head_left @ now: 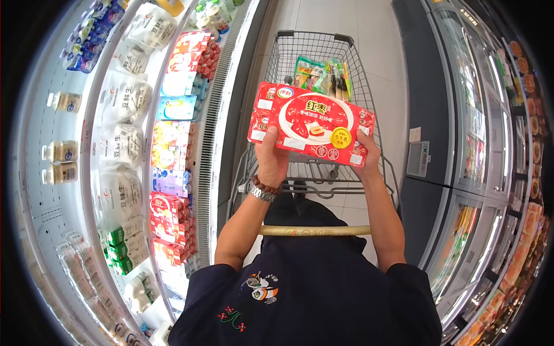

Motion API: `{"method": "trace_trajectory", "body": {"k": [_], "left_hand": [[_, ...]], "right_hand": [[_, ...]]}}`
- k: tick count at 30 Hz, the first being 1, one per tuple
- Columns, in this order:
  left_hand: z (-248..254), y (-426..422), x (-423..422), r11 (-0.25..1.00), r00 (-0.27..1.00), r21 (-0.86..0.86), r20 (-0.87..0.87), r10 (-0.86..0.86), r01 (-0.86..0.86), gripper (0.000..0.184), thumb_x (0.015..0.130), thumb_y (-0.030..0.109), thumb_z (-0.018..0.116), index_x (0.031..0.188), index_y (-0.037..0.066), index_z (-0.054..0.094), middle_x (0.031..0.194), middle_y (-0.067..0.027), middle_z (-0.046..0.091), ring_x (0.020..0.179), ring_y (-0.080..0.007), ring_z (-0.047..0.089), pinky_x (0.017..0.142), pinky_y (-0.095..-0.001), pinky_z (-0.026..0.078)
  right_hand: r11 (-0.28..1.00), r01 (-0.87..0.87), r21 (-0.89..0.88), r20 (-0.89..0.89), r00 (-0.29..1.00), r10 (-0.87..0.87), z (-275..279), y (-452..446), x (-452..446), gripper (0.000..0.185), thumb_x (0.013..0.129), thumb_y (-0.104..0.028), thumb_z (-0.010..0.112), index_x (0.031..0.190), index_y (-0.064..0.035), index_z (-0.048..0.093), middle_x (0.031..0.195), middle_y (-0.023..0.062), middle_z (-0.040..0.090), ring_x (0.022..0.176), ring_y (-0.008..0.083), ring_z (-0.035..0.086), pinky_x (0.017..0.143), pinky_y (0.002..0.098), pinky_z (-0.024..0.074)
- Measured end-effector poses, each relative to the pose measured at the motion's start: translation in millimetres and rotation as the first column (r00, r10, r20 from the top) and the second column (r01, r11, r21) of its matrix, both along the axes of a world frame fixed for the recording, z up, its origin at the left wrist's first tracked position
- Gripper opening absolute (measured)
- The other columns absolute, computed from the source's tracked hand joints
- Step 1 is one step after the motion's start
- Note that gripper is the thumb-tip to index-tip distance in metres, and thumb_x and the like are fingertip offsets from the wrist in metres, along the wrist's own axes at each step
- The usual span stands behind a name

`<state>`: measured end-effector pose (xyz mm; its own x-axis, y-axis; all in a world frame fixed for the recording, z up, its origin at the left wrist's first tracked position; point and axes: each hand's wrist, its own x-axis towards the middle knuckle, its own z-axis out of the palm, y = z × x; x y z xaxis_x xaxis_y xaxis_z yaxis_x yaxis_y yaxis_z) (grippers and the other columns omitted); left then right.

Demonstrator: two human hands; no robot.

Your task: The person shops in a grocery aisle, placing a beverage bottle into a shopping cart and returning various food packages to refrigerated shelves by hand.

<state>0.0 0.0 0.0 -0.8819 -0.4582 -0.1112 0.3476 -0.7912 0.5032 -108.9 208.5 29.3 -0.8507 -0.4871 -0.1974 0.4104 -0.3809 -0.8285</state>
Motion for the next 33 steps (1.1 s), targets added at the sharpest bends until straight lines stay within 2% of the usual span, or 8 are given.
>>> {"method": "trace_trajectory", "body": {"k": [3, 7, 11, 13, 20, 23, 28, 33], "left_hand": [[4, -5, 13, 1.000, 0.998, 0.029, 0.069, 0.003, -0.005, 0.058, 0.095, 0.039, 0.065, 0.139, 0.006, 0.045, 0.134, -0.0073, 0.059, 0.121, -0.0202, 0.059, 0.103, -0.0409, 0.048], [-3, -7, -21, 0.977, 0.997, 0.214, 0.082, -0.013, -0.005, 0.057, 0.094, 0.041, 0.066, 0.137, 0.008, 0.048, 0.133, -0.0063, 0.061, 0.120, -0.0190, 0.060, 0.103, -0.0403, 0.048], [-4, -18, -34, 0.935, 0.997, 0.353, 0.059, -0.049, 0.025, 0.058, 0.095, 0.042, 0.065, 0.139, 0.008, 0.048, 0.136, -0.0066, 0.059, 0.123, -0.0198, 0.058, 0.109, -0.0416, 0.042], [-2, -27, -41, 0.916, 0.999, 0.401, 0.027, -0.046, 0.032, 0.056, 0.096, 0.036, 0.065, 0.140, 0.008, 0.045, 0.138, -0.0066, 0.057, 0.126, -0.0193, 0.055, 0.110, -0.0414, 0.041], [10, -43, -83, 0.942, 0.993, 0.335, 0.100, -0.056, 0.020, 0.068, 0.089, 0.004, 0.072, 0.144, 0.013, 0.033, 0.137, -0.0063, 0.054, 0.126, -0.0190, 0.054, 0.107, -0.0400, 0.046], [3, -56, -100, 0.962, 0.983, 0.228, 0.064, -0.169, 0.151, 0.064, 0.089, 0.005, 0.072, 0.142, 0.012, 0.036, 0.135, -0.0068, 0.055, 0.125, -0.0188, 0.055, 0.105, -0.0392, 0.048], [-2, -88, -144, 0.922, 0.959, 0.270, -0.016, -0.283, 0.277, 0.052, 0.092, 0.012, 0.070, 0.137, 0.008, 0.044, 0.133, -0.0082, 0.059, 0.123, -0.0193, 0.058, 0.103, -0.0381, 0.049], [3, -120, -178, 0.914, 0.937, 0.216, -0.155, -0.314, 0.342, 0.055, 0.090, 0.007, 0.070, 0.138, 0.008, 0.044, 0.134, -0.0076, 0.058, 0.123, -0.0193, 0.058, 0.105, -0.0388, 0.047]], "right_hand": [[0.998, 0.060, -0.027, 0.087, 0.995, -0.058, -14, -8, 17, 0.055, 0.095, -0.024, 0.060, 0.139, 0.0024, 0.041, 0.130, 0.0213, 0.059, 0.114, 0.0289, 0.064, 0.098, 0.0448, 0.0550], [0.999, 0.041, -0.008, -0.011, 0.999, -0.041, -14, -8, -3, 0.058, 0.094, -0.021, 0.058, 0.143, 0.0019, 0.037, 0.137, 0.0220, 0.054, 0.121, 0.0322, 0.060, 0.100, 0.0486, 0.0527], [0.997, 0.064, -0.053, 0.085, 0.995, -0.059, -35, -18, 1, 0.063, 0.092, -0.024, 0.059, 0.145, 0.0009, 0.035, 0.142, 0.0208, 0.051, 0.127, 0.0342, 0.055, 0.106, 0.0524, 0.0470], [0.993, 0.107, -0.049, 0.108, 0.989, -0.101, -41, -30, 0, 0.065, 0.092, -0.026, 0.059, 0.146, 0.0000, 0.036, 0.143, 0.0197, 0.050, 0.129, 0.0340, 0.053, 0.107, 0.0529, 0.0446], [0.974, 0.218, -0.056, 0.099, 0.972, -0.212, -43, -70, -28, 0.064, 0.091, -0.030, 0.058, 0.146, -0.0026, 0.039, 0.143, 0.0173, 0.051, 0.131, 0.0324, 0.052, 0.110, 0.0501, 0.0423], [0.979, 0.199, -0.048, 0.071, 0.978, -0.196, -40, -84, -51, 0.063, 0.092, -0.029, 0.057, 0.145, -0.0009, 0.039, 0.142, 0.0181, 0.053, 0.129, 0.0328, 0.054, 0.108, 0.0502, 0.0442], [0.992, 0.123, 0.028, -0.044, 0.992, -0.122, -28, -109, -107, 0.061, 0.094, -0.028, 0.055, 0.144, 0.0019, 0.037, 0.140, 0.0207, 0.053, 0.125, 0.0341, 0.057, 0.106, 0.0496, 0.0465], [0.983, 0.177, -0.045, -0.035, 0.983, -0.179, 2, -156, -133, 0.061, 0.092, -0.023, 0.058, 0.143, 0.0022, 0.037, 0.136, 0.0210, 0.056, 0.121, 0.0325, 0.060, 0.102, 0.0463, 0.0506]]}}
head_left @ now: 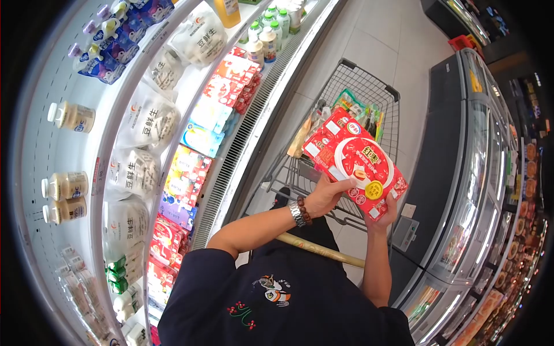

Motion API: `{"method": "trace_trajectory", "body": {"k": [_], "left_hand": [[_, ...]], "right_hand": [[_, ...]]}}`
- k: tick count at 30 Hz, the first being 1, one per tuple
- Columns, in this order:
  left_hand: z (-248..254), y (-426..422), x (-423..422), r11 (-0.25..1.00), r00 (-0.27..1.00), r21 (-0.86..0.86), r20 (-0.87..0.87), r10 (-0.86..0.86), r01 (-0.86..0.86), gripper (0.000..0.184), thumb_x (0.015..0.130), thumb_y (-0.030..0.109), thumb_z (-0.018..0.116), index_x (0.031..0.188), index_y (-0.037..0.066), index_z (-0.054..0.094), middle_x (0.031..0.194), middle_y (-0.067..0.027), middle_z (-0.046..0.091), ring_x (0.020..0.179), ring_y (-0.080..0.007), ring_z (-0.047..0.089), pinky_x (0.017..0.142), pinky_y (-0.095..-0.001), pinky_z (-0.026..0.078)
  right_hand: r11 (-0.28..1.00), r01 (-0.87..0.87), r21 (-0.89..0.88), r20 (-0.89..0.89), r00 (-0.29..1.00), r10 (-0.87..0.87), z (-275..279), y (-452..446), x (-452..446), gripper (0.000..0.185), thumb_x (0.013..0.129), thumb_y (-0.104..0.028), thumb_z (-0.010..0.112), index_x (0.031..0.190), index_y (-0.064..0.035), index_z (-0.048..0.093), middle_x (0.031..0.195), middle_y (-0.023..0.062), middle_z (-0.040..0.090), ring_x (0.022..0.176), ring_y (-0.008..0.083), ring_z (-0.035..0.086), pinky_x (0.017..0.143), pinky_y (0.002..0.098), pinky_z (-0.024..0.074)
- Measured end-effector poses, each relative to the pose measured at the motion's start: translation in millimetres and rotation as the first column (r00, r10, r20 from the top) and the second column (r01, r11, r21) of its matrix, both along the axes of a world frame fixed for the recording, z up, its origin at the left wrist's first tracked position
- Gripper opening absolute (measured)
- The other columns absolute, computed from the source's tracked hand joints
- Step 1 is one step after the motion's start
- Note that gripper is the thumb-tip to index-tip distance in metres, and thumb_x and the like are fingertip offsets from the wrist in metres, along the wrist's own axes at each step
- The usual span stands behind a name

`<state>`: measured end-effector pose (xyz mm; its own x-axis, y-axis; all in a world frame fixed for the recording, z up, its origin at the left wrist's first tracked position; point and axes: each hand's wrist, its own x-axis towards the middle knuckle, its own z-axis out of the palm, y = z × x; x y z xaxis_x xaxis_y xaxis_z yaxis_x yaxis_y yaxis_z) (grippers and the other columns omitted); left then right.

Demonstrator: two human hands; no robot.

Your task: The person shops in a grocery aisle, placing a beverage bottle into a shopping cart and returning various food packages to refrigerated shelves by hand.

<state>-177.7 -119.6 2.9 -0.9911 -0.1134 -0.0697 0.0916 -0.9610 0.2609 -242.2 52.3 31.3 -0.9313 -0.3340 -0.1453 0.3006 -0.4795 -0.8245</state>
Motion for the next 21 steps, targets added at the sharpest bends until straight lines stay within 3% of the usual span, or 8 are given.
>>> {"method": "trace_trajectory", "body": {"k": [3, 8, 10, 11, 14, 15, 17, 21], "left_hand": [[5, -13, -23, 0.999, 0.999, -0.045, -0.046, -0.024, 0.022, 0.055, 0.089, 0.005, 0.070, 0.138, 0.008, 0.044, 0.134, -0.0076, 0.058, 0.124, -0.0202, 0.057, 0.105, -0.0387, 0.047], [12, -32, -60, 0.998, 1.000, 0.061, 0.031, -0.004, 0.002, 0.051, 0.091, 0.004, 0.066, 0.137, 0.005, 0.045, 0.132, -0.0099, 0.060, 0.120, -0.0223, 0.060, 0.103, -0.0404, 0.050], [13, -46, -77, 1.000, 0.998, 0.007, 0.060, -0.016, 0.016, 0.057, 0.088, 0.008, 0.066, 0.140, 0.003, 0.042, 0.135, -0.0113, 0.057, 0.126, -0.0257, 0.055, 0.109, -0.0442, 0.043], [9, -55, -82, 1.000, 0.998, -0.011, 0.063, 0.012, -0.012, 0.059, 0.087, 0.008, 0.067, 0.140, 0.003, 0.042, 0.135, -0.0123, 0.057, 0.126, -0.0269, 0.055, 0.110, -0.0453, 0.042], [0, -94, -84, 0.982, 0.982, -0.065, 0.054, 0.179, -0.176, 0.064, 0.085, 0.011, 0.068, 0.142, 0.002, 0.041, 0.137, -0.0144, 0.055, 0.127, -0.0295, 0.054, 0.111, -0.0478, 0.040], [-1, -113, -81, 0.973, 0.974, -0.077, 0.045, 0.220, -0.216, 0.064, 0.086, 0.013, 0.067, 0.142, 0.002, 0.041, 0.138, -0.0143, 0.055, 0.128, -0.0295, 0.053, 0.111, -0.0482, 0.040], [9, -146, -74, 0.954, 0.956, -0.090, 0.049, 0.290, -0.285, 0.063, 0.086, 0.014, 0.067, 0.142, 0.001, 0.041, 0.137, -0.0143, 0.055, 0.128, -0.0296, 0.053, 0.111, -0.0489, 0.040], [11, -176, -64, 0.915, 0.904, -0.154, 0.161, 0.396, -0.373, 0.062, 0.086, 0.014, 0.067, 0.141, -0.001, 0.042, 0.138, -0.0149, 0.055, 0.128, -0.0303, 0.052, 0.111, -0.0504, 0.040]], "right_hand": [[0.999, -0.044, -0.007, -0.033, 0.999, 0.044, 12, -15, -21, 0.061, 0.093, -0.025, 0.058, 0.143, 0.0036, 0.037, 0.136, 0.0220, 0.056, 0.120, 0.0325, 0.061, 0.102, 0.0459, 0.0507], [0.977, -0.143, 0.159, -0.031, 0.988, 0.150, 7, -16, -69, 0.074, 0.096, -0.015, 0.056, 0.157, -0.0091, 0.016, 0.151, 0.0165, 0.040, 0.131, 0.0264, 0.052, 0.107, 0.0423, 0.0457], [0.983, -0.125, 0.137, -0.108, 0.984, 0.140, 24, -33, -79, 0.074, 0.099, -0.020, 0.057, 0.158, -0.0092, 0.015, 0.153, 0.0159, 0.036, 0.132, 0.0258, 0.049, 0.111, 0.0418, 0.0409], [0.980, -0.117, 0.160, -0.167, 0.975, 0.144, 14, -29, -82, 0.075, 0.101, -0.029, 0.057, 0.159, -0.0092, 0.014, 0.153, 0.0151, 0.034, 0.130, 0.0233, 0.049, 0.109, 0.0399, 0.0401], [0.851, -0.178, 0.493, -0.349, 0.856, 0.382, 1, 23, -100, 0.076, 0.099, -0.042, 0.058, 0.156, -0.0070, 0.023, 0.146, 0.0189, 0.042, 0.123, 0.0246, 0.055, 0.106, 0.0427, 0.0433], [0.791, -0.210, 0.575, -0.293, 0.849, 0.439, 10, 39, -100, 0.061, 0.101, -0.039, 0.057, 0.148, -0.0042, 0.040, 0.129, 0.0183, 0.057, 0.108, 0.0223, 0.063, 0.095, 0.0383, 0.0487], [0.636, -0.357, 0.684, -0.085, 0.827, 0.555, 8, 69, -96, 0.047, 0.102, -0.036, 0.056, 0.133, -0.0009, 0.056, 0.108, 0.0152, 0.067, 0.092, 0.0196, 0.066, 0.085, 0.0347, 0.0520], [0.442, -0.499, 0.745, 0.048, 0.702, 0.711, 15, 60, -77, 0.038, 0.100, -0.032, 0.059, 0.124, -0.0021, 0.062, 0.094, 0.0098, 0.069, 0.080, 0.0155, 0.066, 0.074, 0.0315, 0.0531]]}}
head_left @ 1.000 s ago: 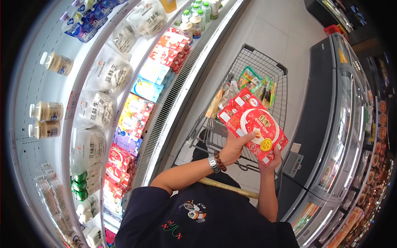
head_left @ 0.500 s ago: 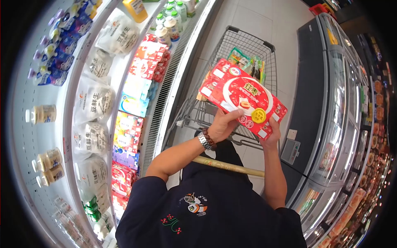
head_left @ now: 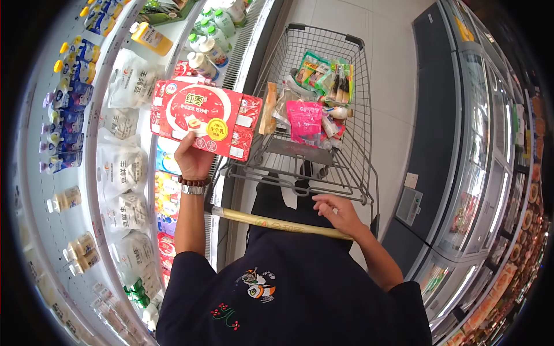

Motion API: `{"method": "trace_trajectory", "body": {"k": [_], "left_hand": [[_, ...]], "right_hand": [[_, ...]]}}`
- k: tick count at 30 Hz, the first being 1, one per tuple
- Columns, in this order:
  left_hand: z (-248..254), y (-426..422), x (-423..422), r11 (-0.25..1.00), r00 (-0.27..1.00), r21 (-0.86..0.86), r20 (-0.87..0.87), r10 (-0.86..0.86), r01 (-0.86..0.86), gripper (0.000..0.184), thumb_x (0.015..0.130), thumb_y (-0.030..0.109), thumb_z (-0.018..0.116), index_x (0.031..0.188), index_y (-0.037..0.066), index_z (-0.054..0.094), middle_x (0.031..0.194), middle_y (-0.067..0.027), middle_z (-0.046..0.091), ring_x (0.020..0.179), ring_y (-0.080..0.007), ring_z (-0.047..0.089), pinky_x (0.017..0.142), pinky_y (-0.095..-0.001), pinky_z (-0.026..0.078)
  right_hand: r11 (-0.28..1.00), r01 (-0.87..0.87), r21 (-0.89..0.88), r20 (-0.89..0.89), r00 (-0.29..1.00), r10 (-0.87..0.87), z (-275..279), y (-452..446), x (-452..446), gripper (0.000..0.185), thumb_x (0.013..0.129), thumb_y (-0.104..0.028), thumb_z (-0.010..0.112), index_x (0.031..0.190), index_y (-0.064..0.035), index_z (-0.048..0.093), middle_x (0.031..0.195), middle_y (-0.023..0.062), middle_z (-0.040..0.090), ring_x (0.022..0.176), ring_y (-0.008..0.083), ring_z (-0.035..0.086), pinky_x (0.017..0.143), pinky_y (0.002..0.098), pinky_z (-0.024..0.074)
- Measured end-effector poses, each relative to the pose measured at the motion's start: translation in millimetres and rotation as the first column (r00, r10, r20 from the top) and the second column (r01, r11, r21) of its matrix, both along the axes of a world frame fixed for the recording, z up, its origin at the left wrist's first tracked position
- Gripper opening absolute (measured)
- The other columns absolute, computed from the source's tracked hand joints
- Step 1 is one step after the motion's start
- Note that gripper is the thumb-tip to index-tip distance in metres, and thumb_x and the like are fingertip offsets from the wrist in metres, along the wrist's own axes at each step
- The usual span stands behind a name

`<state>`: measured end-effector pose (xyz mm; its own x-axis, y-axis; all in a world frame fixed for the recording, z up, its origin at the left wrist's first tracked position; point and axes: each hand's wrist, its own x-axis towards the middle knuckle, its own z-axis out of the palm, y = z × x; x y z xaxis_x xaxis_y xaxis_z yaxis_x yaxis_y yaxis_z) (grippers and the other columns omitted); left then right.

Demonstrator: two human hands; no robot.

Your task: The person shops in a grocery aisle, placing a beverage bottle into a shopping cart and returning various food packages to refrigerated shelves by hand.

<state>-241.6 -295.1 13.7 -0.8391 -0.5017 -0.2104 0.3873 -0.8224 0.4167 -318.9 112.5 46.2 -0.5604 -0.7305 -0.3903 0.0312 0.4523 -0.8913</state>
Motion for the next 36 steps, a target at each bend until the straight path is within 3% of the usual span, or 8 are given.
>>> {"method": "trace_trajectory", "body": {"k": [5, 10, 14, 21, 23, 30, 34, 36], "left_hand": [[-45, -24, 7, 0.993, 0.995, 0.118, 0.098, -0.008, -0.004, 0.050, 0.088, 0.014, 0.064, 0.133, -0.002, 0.050, 0.131, -0.0149, 0.061, 0.120, -0.0298, 0.059, 0.109, -0.0478, 0.043], [-73, -60, -6, 0.971, 0.989, 0.237, 0.142, -0.042, 0.007, 0.041, 0.092, 0.016, 0.060, 0.129, 0.001, 0.053, 0.128, -0.0133, 0.063, 0.117, -0.0289, 0.062, 0.104, -0.0531, 0.046], [-153, -111, -22, 0.945, 0.987, 0.327, 0.141, -0.081, 0.031, 0.045, 0.091, 0.016, 0.061, 0.133, 0.001, 0.049, 0.133, -0.0144, 0.060, 0.123, -0.0309, 0.058, 0.106, -0.0542, 0.044], [-273, -157, -15, 0.890, 0.928, 0.320, 0.287, 0.236, -0.325, 0.039, 0.091, 0.017, 0.062, 0.125, -0.001, 0.055, 0.128, -0.0151, 0.063, 0.120, -0.0315, 0.058, 0.110, -0.0522, 0.039], [-293, -167, -1, 0.851, 0.887, 0.301, 0.319, 0.335, -0.430, 0.042, 0.091, 0.018, 0.062, 0.127, -0.001, 0.053, 0.130, -0.0157, 0.062, 0.122, -0.0318, 0.057, 0.110, -0.0528, 0.039], [-322, -231, 22, 0.855, 0.868, 0.242, 0.329, 0.372, -0.458, 0.044, 0.093, 0.024, 0.064, 0.130, 0.002, 0.054, 0.127, -0.0138, 0.064, 0.117, -0.0283, 0.062, 0.101, -0.0505, 0.047], [-310, -238, -3, 0.619, 0.482, -0.093, 0.542, 0.688, -0.780, 0.053, 0.092, 0.011, 0.068, 0.139, 0.005, 0.044, 0.123, -0.0146, 0.063, 0.107, -0.0271, 0.065, 0.088, -0.0434, 0.057], [-323, -244, 2, 0.628, 0.523, -0.062, 0.493, 0.695, -0.776, 0.052, 0.093, 0.012, 0.068, 0.139, 0.005, 0.044, 0.124, -0.0150, 0.062, 0.108, -0.0269, 0.065, 0.089, -0.0435, 0.056]], "right_hand": [[0.846, -0.364, 0.389, 0.017, 0.921, 0.389, 3, -24, -9, 0.038, 0.092, -0.040, 0.068, 0.105, -0.0039, 0.071, 0.079, 0.0102, 0.069, 0.069, 0.0180, 0.066, 0.064, 0.0299, 0.0510], [0.863, -0.280, 0.420, 0.112, 0.960, 0.257, -14, -10, -17, 0.028, 0.086, -0.028, 0.078, 0.097, -0.0035, 0.072, 0.063, 0.0024, 0.062, 0.055, 0.0077, 0.057, 0.053, 0.0240, 0.0444], [0.857, -0.195, 0.478, 0.051, 0.980, 0.194, -11, -12, -21, 0.022, 0.086, -0.020, 0.077, 0.098, -0.0022, 0.071, 0.061, -0.0011, 0.059, 0.054, 0.0036, 0.049, 0.052, 0.0219, 0.0399], [0.841, 0.080, 0.535, -0.038, 0.997, -0.071, -29, 11, -13, 0.023, 0.091, -0.023, 0.072, 0.098, -0.0011, 0.071, 0.063, -0.0055, 0.056, 0.056, 0.0011, 0.044, 0.051, 0.0207, 0.0331], [0.827, 0.043, 0.560, -0.060, 0.998, -0.011, -30, 10, -15, 0.023, 0.095, -0.021, 0.067, 0.103, 0.0002, 0.069, 0.063, -0.0044, 0.057, 0.056, 0.0020, 0.047, 0.051, 0.0206, 0.0346], [0.807, 0.069, 0.587, -0.048, 0.998, -0.050, -29, -6, -9, 0.025, 0.098, -0.022, 0.063, 0.105, 0.0016, 0.067, 0.063, -0.0028, 0.057, 0.053, 0.0037, 0.049, 0.050, 0.0214, 0.0366], [0.811, 0.083, 0.579, -0.074, 0.996, -0.049, -26, -10, -5, 0.027, 0.097, -0.024, 0.063, 0.105, 0.0022, 0.068, 0.064, -0.0025, 0.058, 0.054, 0.0039, 0.051, 0.051, 0.0217, 0.0383], [0.822, 0.091, 0.562, -0.093, 0.995, -0.046, -31, -7, -7, 0.027, 0.097, -0.023, 0.063, 0.105, 0.0025, 0.068, 0.064, -0.0025, 0.058, 0.055, 0.0038, 0.051, 0.051, 0.0216, 0.0389]]}}
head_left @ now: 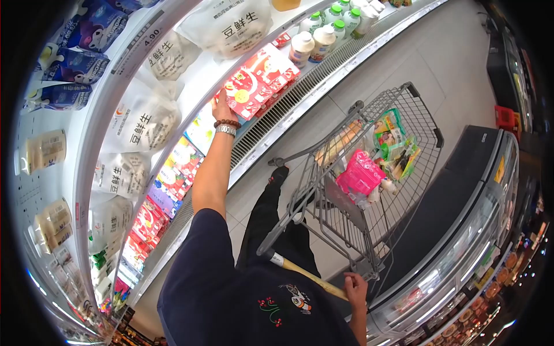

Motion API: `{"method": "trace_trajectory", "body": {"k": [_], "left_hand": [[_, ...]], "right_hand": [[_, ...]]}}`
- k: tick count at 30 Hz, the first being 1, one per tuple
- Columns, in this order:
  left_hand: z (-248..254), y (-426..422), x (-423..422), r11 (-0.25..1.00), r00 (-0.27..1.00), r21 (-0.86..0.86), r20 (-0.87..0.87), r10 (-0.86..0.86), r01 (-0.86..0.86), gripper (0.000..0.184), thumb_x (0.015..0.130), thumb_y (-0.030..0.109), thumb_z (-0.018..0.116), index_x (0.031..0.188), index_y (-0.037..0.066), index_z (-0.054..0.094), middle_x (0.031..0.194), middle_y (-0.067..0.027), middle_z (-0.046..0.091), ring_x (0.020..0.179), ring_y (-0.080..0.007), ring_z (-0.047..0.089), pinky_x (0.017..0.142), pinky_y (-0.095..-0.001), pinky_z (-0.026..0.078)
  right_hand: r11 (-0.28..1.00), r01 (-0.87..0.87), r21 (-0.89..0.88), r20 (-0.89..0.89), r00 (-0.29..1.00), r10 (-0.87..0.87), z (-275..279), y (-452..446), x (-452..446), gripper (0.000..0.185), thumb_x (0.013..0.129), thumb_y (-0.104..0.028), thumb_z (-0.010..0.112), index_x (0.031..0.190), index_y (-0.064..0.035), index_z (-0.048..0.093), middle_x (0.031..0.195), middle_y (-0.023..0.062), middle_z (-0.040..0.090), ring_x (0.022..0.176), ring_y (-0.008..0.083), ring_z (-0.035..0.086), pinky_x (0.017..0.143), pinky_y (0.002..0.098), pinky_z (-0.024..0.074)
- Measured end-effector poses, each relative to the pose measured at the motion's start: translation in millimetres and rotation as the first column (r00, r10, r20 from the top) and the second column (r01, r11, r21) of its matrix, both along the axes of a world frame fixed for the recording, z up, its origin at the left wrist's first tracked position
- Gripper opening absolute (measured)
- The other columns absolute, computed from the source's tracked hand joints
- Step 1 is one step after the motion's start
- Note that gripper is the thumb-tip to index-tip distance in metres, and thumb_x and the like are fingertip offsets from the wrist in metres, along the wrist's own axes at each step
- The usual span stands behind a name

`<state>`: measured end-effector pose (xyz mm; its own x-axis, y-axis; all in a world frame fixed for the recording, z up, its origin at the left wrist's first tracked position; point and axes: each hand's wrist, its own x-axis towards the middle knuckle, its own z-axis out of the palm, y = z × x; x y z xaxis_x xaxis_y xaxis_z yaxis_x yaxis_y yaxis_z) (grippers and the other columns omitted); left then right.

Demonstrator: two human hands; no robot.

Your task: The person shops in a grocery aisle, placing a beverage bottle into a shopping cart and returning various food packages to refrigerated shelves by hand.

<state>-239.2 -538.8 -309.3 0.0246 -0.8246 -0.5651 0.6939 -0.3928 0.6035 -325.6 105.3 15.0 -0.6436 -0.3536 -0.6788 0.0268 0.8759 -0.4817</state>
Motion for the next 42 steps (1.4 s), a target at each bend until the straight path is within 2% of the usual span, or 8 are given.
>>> {"method": "trace_trajectory", "body": {"k": [15, 17, 22, 25, 29, 33, 37, 42], "left_hand": [[-23, -35, -16, 0.977, 0.998, 0.212, 0.063, -0.029, 0.015, 0.027, 0.098, 0.017, 0.057, 0.116, -0.002, 0.059, 0.109, -0.0138, 0.068, 0.092, -0.0286, 0.070, 0.079, -0.0483, 0.061], [-15, -30, -29, 0.993, 0.978, 0.109, 0.205, 0.027, -0.051, 0.024, 0.098, 0.017, 0.055, 0.110, -0.003, 0.061, 0.103, -0.0119, 0.070, 0.084, -0.0265, 0.070, 0.072, -0.0442, 0.060], [-66, -42, -17, 0.987, 0.607, 0.150, 0.780, -0.154, 0.058, 0.027, 0.097, 0.020, 0.052, 0.098, -0.003, 0.067, 0.085, -0.0111, 0.069, 0.069, -0.0184, 0.065, 0.058, -0.0343, 0.054], [-77, -50, -25, 0.975, 0.814, 0.122, 0.575, 0.084, -0.187, 0.024, 0.096, 0.020, 0.056, 0.094, -0.001, 0.066, 0.085, -0.0113, 0.069, 0.068, -0.0186, 0.064, 0.057, -0.0335, 0.053], [-52, -48, -23, 0.973, 0.846, 0.146, 0.529, 0.074, -0.176, 0.022, 0.094, 0.018, 0.061, 0.104, -0.001, 0.067, 0.090, -0.0116, 0.069, 0.068, -0.0188, 0.064, 0.059, -0.0365, 0.054], [-47, -39, -5, 0.970, 0.643, 0.113, 0.732, -0.226, 0.213, 0.028, 0.095, 0.021, 0.055, 0.100, -0.003, 0.067, 0.084, -0.0107, 0.070, 0.066, -0.0179, 0.062, 0.056, -0.0350, 0.051], [-44, -37, -21, 0.992, 0.794, 0.102, 0.596, -0.116, 0.069, 0.029, 0.096, 0.020, 0.049, 0.099, -0.005, 0.065, 0.079, -0.0122, 0.070, 0.057, -0.0171, 0.061, 0.048, -0.0312, 0.047], [-35, -24, -19, 0.983, 0.669, 0.077, 0.723, -0.172, 0.169, 0.035, 0.097, 0.025, 0.048, 0.102, -0.006, 0.062, 0.082, -0.0130, 0.069, 0.062, -0.0170, 0.062, 0.056, -0.0314, 0.049]], "right_hand": [[0.998, -0.051, 0.024, -0.003, 0.999, 0.051, 7, -9, -1, 0.030, 0.095, -0.023, 0.064, 0.106, 0.0041, 0.068, 0.062, -0.0037, 0.054, 0.055, 0.0024, 0.045, 0.052, 0.0211, 0.0353], [0.999, -0.046, 0.027, 0.015, 0.999, 0.045, 8, -12, -1, 0.030, 0.094, -0.023, 0.064, 0.108, 0.0032, 0.069, 0.062, -0.0037, 0.054, 0.056, 0.0025, 0.045, 0.052, 0.0211, 0.0353], [0.998, -0.056, -0.005, 0.020, 0.998, 0.056, 7, -13, -3, 0.032, 0.093, -0.026, 0.068, 0.108, 0.0016, 0.069, 0.062, -0.0034, 0.055, 0.056, 0.0020, 0.045, 0.051, 0.0214, 0.0356], [0.999, -0.038, -0.016, -0.005, 0.999, 0.038, 6, -8, 1, 0.034, 0.090, -0.029, 0.072, 0.105, 0.0017, 0.069, 0.059, -0.0025, 0.054, 0.054, 0.0010, 0.044, 0.050, 0.0218, 0.0363], [0.999, -0.050, 0.011, -0.006, 0.999, 0.050, 8, -15, 1, 0.032, 0.090, -0.026, 0.071, 0.104, 0.0026, 0.069, 0.059, -0.0018, 0.054, 0.053, 0.0014, 0.044, 0.050, 0.0222, 0.0371], [0.997, -0.065, 0.029, 0.015, 0.998, 0.065, 7, -16, 0, 0.032, 0.089, -0.026, 0.071, 0.103, 0.0030, 0.069, 0.059, -0.0010, 0.053, 0.053, 0.0023, 0.045, 0.050, 0.0224, 0.0371], [0.992, -0.124, 0.004, 0.046, 0.991, 0.124, 3, -7, -2, 0.028, 0.096, -0.022, 0.065, 0.110, 0.0015, 0.068, 0.062, -0.0047, 0.053, 0.055, 0.0020, 0.044, 0.050, 0.0220, 0.0335], [0.999, -0.019, 0.026, 0.025, 1.000, 0.018, 7, -12, 1, 0.031, 0.091, -0.027, 0.069, 0.104, 0.0007, 0.070, 0.061, 0.0006, 0.056, 0.055, 0.0036, 0.047, 0.051, 0.0232, 0.0381]]}}
